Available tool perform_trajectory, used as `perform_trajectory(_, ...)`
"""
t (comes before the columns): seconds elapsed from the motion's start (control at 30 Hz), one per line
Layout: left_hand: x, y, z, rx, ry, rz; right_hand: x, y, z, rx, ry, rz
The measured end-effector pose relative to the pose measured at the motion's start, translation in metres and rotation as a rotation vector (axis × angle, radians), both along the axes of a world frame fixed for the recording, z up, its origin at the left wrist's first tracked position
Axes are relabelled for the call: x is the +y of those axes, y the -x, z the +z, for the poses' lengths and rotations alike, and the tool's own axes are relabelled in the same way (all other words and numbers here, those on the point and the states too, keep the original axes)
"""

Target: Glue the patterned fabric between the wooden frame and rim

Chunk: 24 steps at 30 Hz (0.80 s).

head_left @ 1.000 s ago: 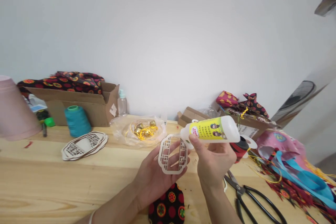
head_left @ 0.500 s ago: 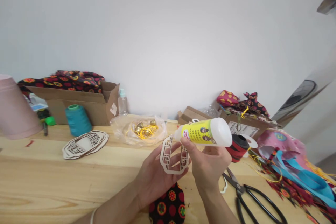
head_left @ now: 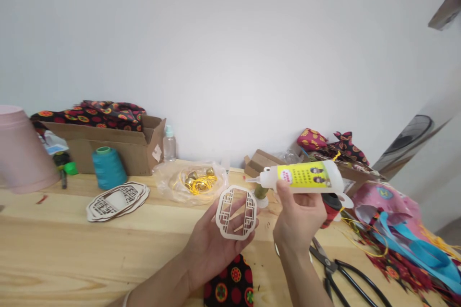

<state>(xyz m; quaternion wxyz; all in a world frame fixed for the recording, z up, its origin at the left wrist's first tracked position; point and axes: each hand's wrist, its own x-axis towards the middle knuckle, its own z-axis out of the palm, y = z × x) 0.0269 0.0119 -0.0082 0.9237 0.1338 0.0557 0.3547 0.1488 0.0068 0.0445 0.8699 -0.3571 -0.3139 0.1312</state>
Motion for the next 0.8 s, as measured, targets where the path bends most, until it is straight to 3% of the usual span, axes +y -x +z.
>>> perform_trajectory(0.23, 0.002, 0.001, 0.0, 0.013, 0.0, 0.025, -0.005, 0.003, 0.004, -0.055, 0.114, 0.289)
perform_trajectory(0.53, 0.002, 0.001, 0.0, -0.008, -0.013, 0.06, -0.011, 0.006, 0.005, -0.112, 0.232, 0.207)
perform_trajectory(0.8, 0.003, 0.0, 0.0, 0.005, -0.002, 0.069, -0.012, 0.013, 0.002, -0.157, 0.171, 0.227)
